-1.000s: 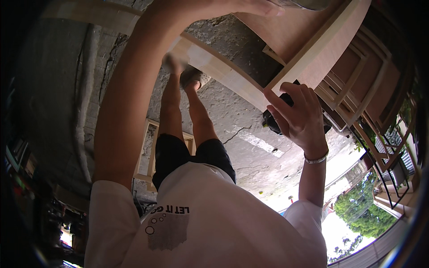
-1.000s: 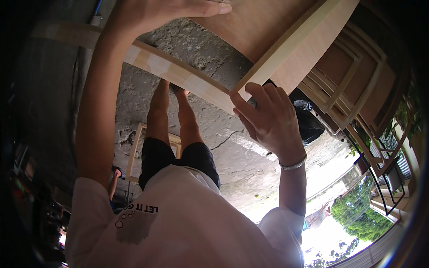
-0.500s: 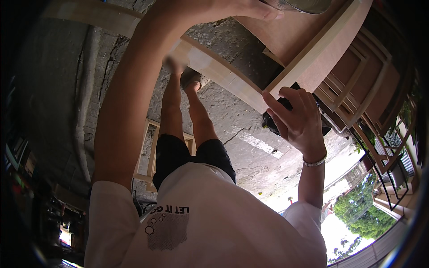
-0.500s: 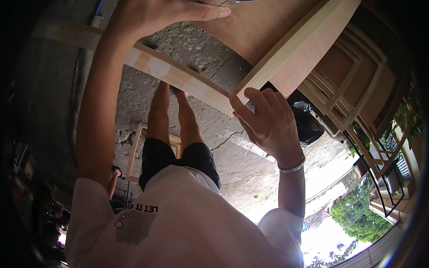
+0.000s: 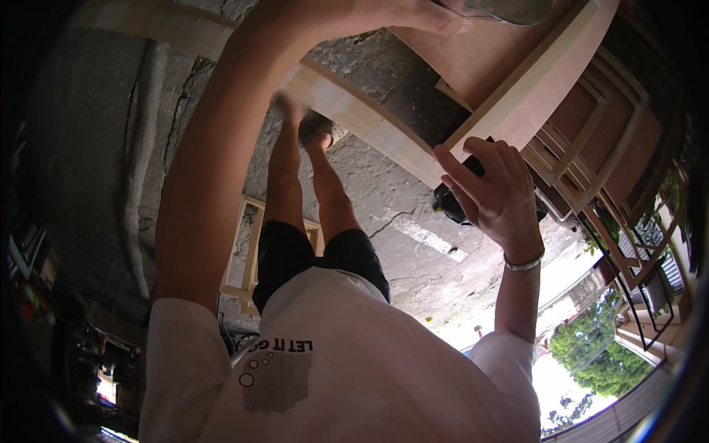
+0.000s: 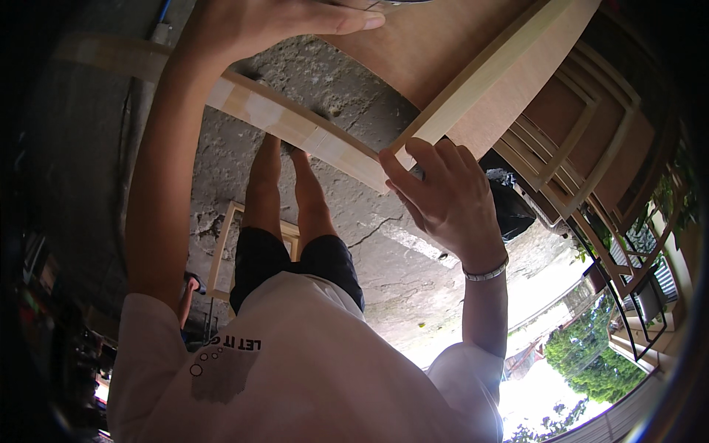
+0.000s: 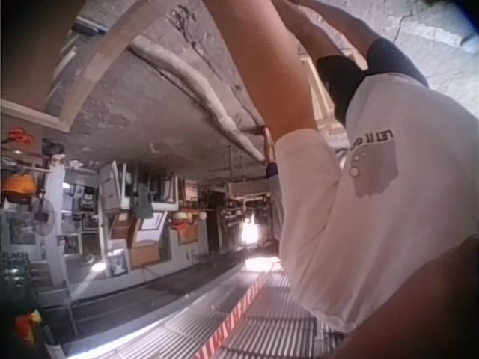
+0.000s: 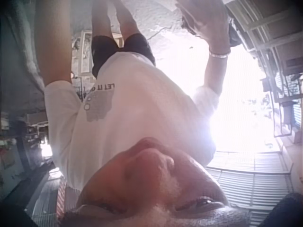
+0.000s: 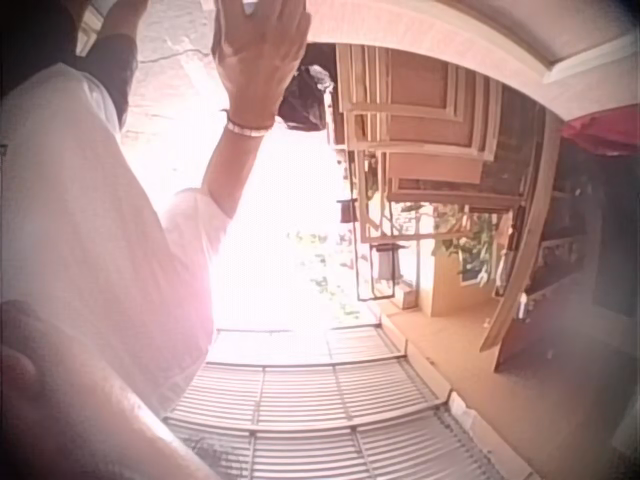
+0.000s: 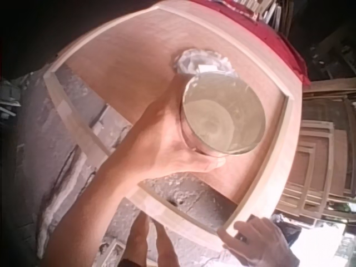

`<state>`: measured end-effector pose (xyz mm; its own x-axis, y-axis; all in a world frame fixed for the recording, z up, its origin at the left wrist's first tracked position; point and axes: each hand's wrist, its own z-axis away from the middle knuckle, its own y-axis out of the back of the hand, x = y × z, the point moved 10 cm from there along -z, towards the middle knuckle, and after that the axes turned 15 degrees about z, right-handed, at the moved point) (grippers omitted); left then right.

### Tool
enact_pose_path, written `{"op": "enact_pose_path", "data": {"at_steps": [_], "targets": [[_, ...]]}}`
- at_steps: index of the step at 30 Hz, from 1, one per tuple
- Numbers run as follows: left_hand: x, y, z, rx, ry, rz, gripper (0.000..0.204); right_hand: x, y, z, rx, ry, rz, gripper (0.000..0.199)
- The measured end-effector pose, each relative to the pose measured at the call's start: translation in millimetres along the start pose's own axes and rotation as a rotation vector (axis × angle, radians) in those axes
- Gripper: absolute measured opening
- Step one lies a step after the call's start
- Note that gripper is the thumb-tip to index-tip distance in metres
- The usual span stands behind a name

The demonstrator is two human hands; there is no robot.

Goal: The person assembles wooden frames by hand, aligning and joining pieces on a workbench. They handle multiple frame components, positioning them and securing joints, then place completed frames aside.

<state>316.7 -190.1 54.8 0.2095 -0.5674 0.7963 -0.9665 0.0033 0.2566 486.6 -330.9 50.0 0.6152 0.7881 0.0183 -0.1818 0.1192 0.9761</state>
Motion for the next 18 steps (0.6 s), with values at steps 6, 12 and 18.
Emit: {"op": "enact_pose_path", "data": {"at_steps": [6,12,18], "targets": [[-1.7,-0.6,-2.3,-0.014,0.049,0.014,0.114,-1.9,5.8,7.0,-0.019,0.032,-0.031,0.039],[-2.8,0.0,-1.6,-0.031,0.109,0.010,0.114,3.9,-1.2,-0.3,0.009,0.012,-0.008,0.039],[-1.0,0.0,-1.6,-0.010,0.024,0.025,0.114,-3.7,0.3,5.2,-0.040,0.017,-0.013,0.041]]}}
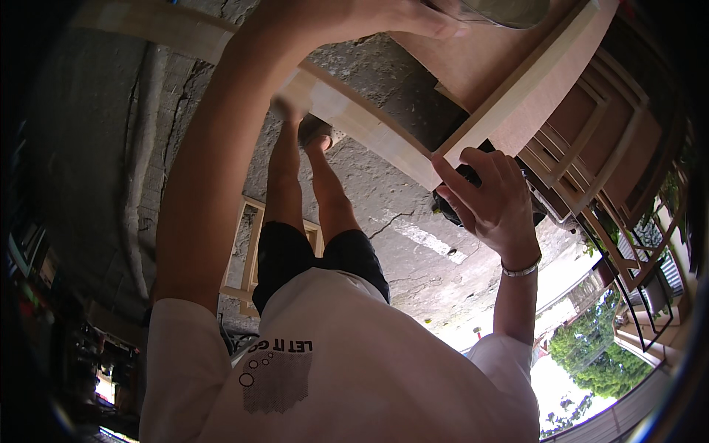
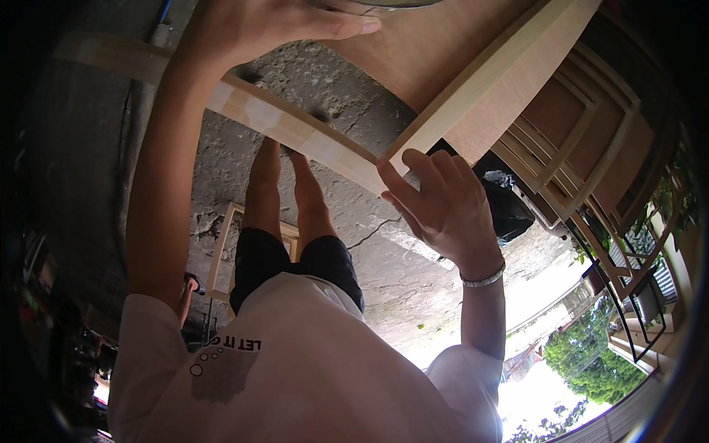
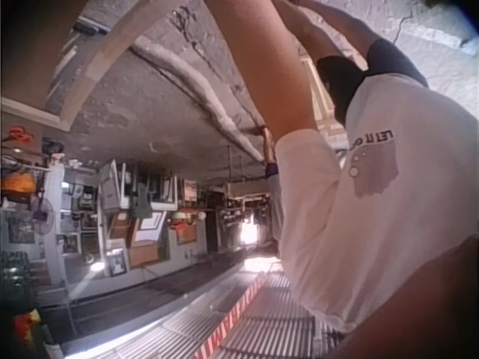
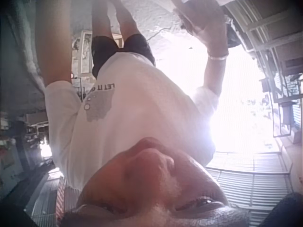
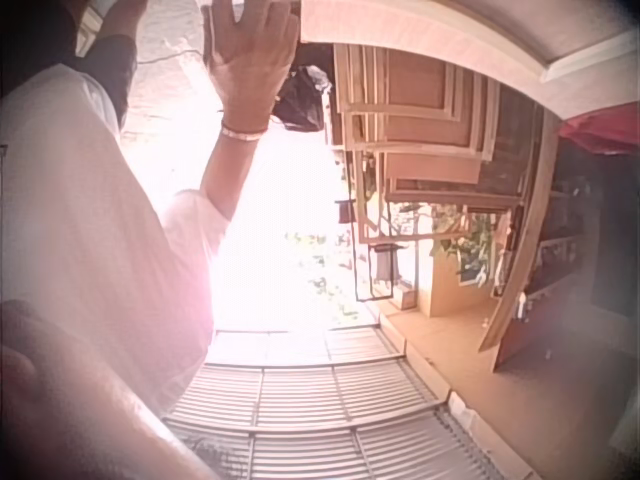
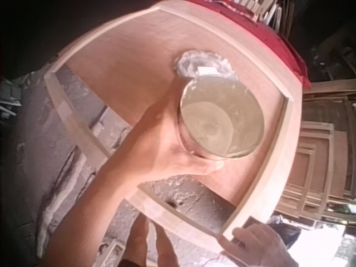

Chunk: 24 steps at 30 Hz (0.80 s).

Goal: The person assembles wooden frames by hand, aligning and joining pieces on a workbench. They handle multiple frame components, positioning them and securing joints, then place completed frames aside.

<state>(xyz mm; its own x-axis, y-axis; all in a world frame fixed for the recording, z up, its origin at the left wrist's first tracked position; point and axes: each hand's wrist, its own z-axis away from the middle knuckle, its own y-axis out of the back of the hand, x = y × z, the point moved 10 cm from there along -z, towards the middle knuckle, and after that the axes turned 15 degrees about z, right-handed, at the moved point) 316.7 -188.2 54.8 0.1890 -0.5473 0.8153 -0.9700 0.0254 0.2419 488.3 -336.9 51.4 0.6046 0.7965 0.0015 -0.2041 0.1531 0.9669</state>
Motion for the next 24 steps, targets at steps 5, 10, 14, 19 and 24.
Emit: {"op": "enact_pose_path", "data": {"at_steps": [5,10,14,19,24], "targets": [[-8.4,7.9,-0.3,0.058,0.255,0.131,0.112,16.8,27.7,18.0,0.125,-0.112,-0.178,0.035],[40.4,47.2,34.4,0.115,0.116,0.046,0.089,49.6,25.1,90.4,0.278,-0.522,-0.397,0.024],[81.4,111.7,128.1,0.157,0.291,-0.159,0.074,19.8,29.6,134.2,0.359,-0.764,-0.612,0.021],[128.6,181.0,309.1,0.162,0.890,-0.406,0.040,-12.3,96.0,83.3,0.430,-0.630,-0.894,0.018],[139.9,242.2,335.6,0.397,0.930,-0.383,0.034,-15.5,169.6,6.1,0.483,-0.475,-0.912,0.019]]}}
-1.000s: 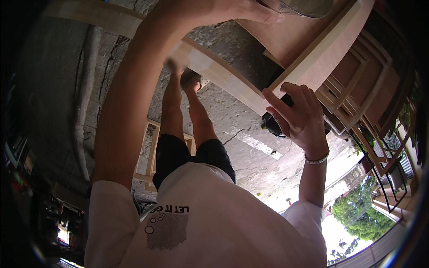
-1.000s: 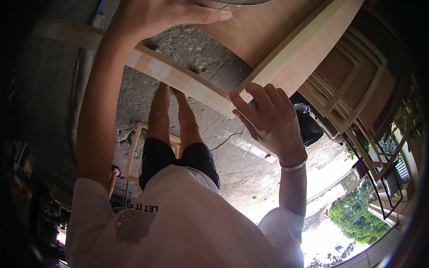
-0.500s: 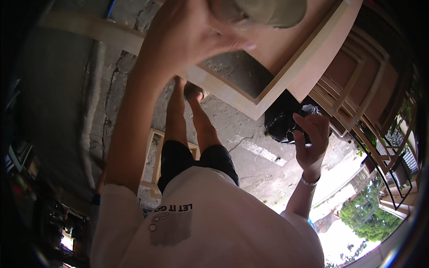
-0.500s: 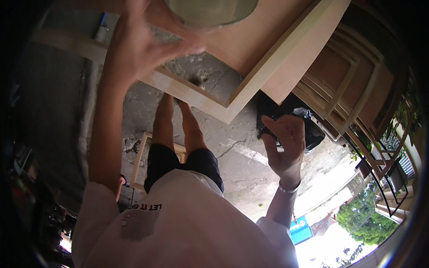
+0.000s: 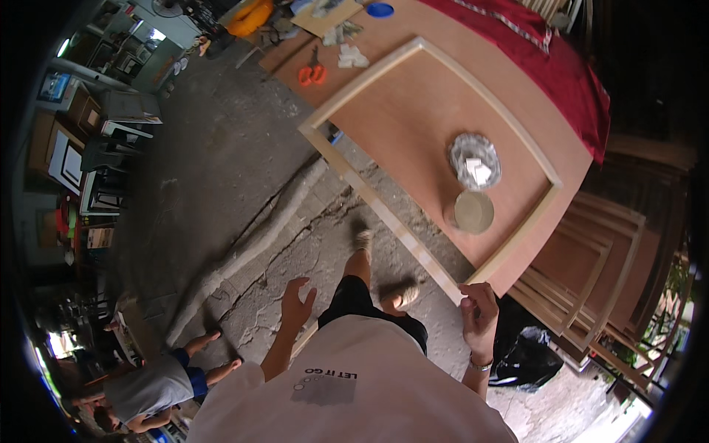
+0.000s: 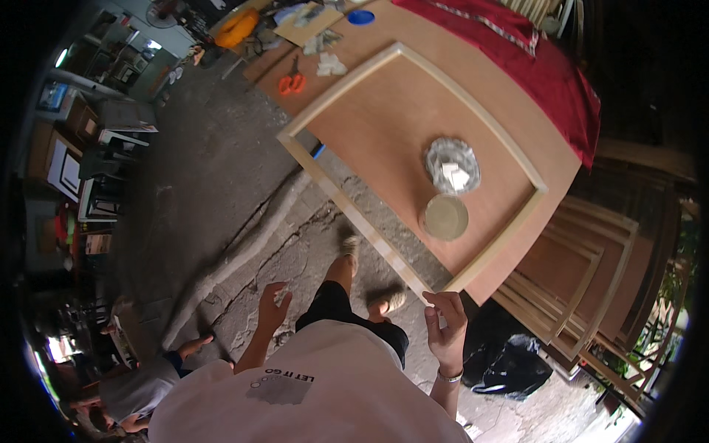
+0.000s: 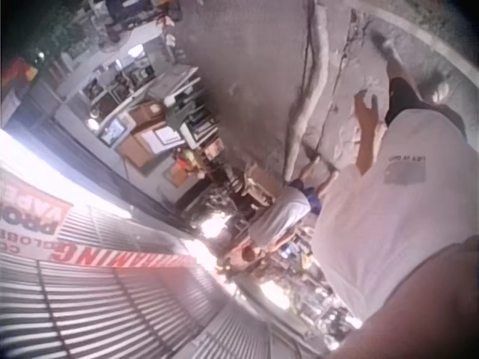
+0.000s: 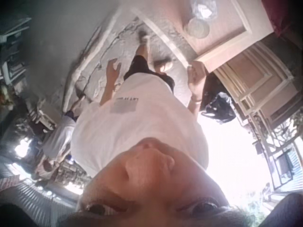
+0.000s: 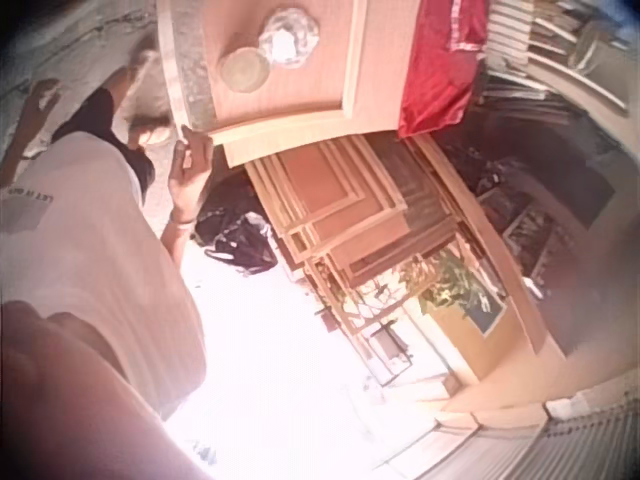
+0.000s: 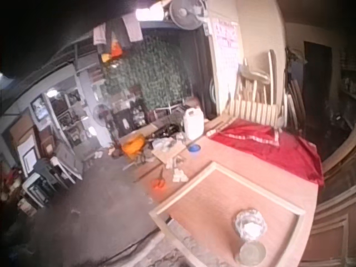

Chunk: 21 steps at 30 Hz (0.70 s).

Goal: The person assembles wooden frames by hand, aligning and joining pieces on a workbench. They handle multiple frame components, positioning them and securing joints, then place completed frames aside.

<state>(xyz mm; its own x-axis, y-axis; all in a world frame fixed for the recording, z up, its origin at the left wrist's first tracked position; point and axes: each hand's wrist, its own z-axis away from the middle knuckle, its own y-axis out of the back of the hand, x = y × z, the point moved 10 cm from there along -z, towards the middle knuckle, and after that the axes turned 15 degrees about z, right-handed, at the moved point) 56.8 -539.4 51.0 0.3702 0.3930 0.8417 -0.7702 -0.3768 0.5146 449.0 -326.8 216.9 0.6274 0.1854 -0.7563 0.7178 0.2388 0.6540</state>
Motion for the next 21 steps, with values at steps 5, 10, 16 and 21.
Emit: {"op": "enact_pose_path", "data": {"at_steps": [5,10,16,21], "targets": [[10.1,40.3,-110.1,0.175,-0.013,0.150,0.030,-55.0,-22.7,-80.8,0.080,0.126,-0.024,0.017],[54.2,12.5,-275.5,0.013,-0.157,0.320,0.025,-70.6,-28.5,-165.3,0.246,-0.014,0.098,0.018],[151.5,-145.7,-370.4,-0.639,-0.147,0.523,0.032,-67.8,-34.5,-195.7,0.512,-0.298,0.161,0.022],[207.9,-311.7,-382.1,-0.922,-0.277,0.375,0.044,-100.9,-41.0,-157.5,0.584,-0.459,0.238,0.025]]}}
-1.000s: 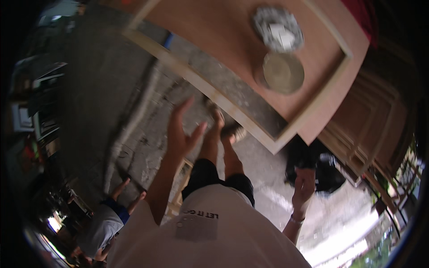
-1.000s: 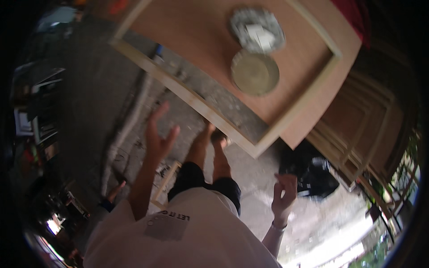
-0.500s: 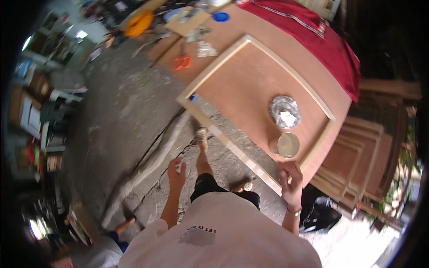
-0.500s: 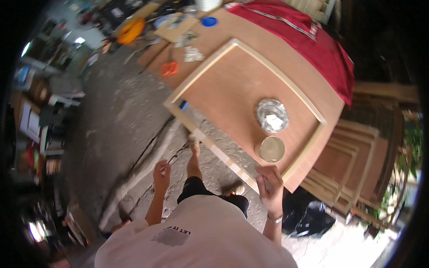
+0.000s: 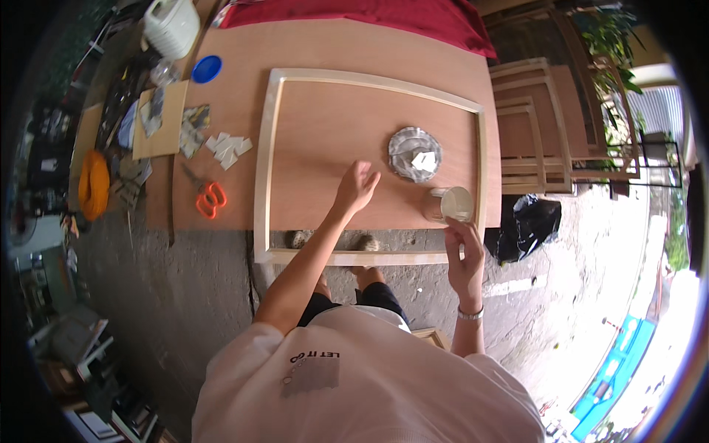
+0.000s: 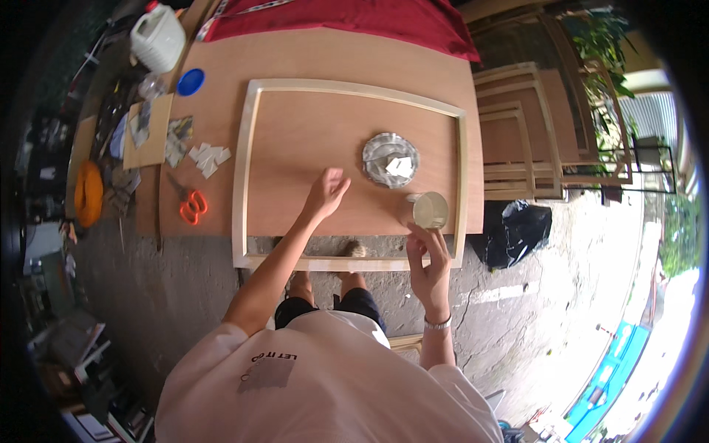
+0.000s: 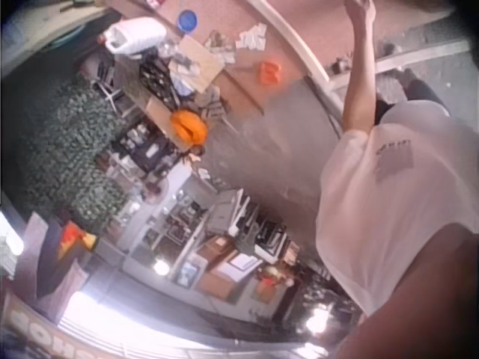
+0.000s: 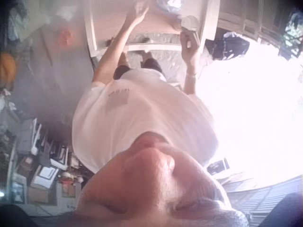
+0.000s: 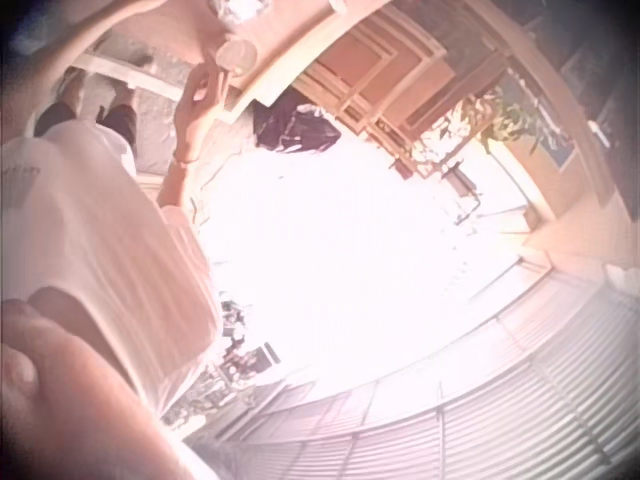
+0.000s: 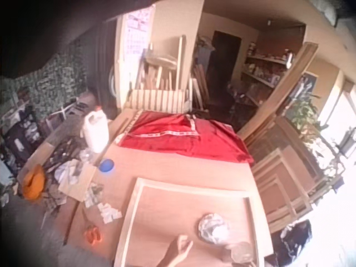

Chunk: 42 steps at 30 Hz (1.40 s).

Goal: The person assembles wooden frames by hand, aligning and joining pieces on a workbench. They handle multiple frame components, positioning them and securing joints, then place completed frames aside.

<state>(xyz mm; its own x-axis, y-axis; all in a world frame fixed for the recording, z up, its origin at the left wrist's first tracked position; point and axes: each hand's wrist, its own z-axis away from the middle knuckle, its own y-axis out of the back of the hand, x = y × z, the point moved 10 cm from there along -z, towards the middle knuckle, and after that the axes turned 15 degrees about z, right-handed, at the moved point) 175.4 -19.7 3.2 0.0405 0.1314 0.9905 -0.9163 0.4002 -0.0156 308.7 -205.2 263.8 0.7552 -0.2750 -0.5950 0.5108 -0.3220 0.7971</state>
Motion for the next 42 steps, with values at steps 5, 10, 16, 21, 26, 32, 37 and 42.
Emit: {"op": "enact_pose_path", "data": {"at_steps": [5,10,16,21,26,32,37,42], "targets": [[32.8,-61.0,-73.7,0.139,-0.321,-0.423,0.041,-3.5,40.4,-18.7,0.028,0.192,0.318,0.036],[27.7,-72.0,-102.9,0.044,-0.465,-0.563,0.038,59.0,-14.7,-128.6,-0.189,0.489,0.590,0.047],[41.1,-85.4,-105.5,0.077,-0.611,-0.555,0.017,153.8,-147.2,-188.9,-0.323,0.864,0.971,0.051],[39.9,-80.1,-105.7,0.126,-0.583,-0.602,0.012,180.6,-164.9,-193.0,-0.370,0.864,0.755,0.056],[42.6,-88.8,-106.7,0.109,-0.587,-0.631,0.012,201.5,-155.5,-191.4,-0.327,0.934,0.734,0.050],[40.8,-87.6,-109.5,0.059,-0.538,-0.526,0.014,195.1,-145.8,-198.8,-0.259,0.909,0.596,0.041],[44.3,-111.3,-123.9,-0.107,-0.491,-0.545,0.021,204.2,-155.8,-224.9,-0.283,0.503,0.323,0.030],[-3.7,-129.4,-148.4,-0.235,-0.040,-0.035,0.013,201.6,-153.0,-223.2,-0.260,0.504,0.321,0.034]]}}
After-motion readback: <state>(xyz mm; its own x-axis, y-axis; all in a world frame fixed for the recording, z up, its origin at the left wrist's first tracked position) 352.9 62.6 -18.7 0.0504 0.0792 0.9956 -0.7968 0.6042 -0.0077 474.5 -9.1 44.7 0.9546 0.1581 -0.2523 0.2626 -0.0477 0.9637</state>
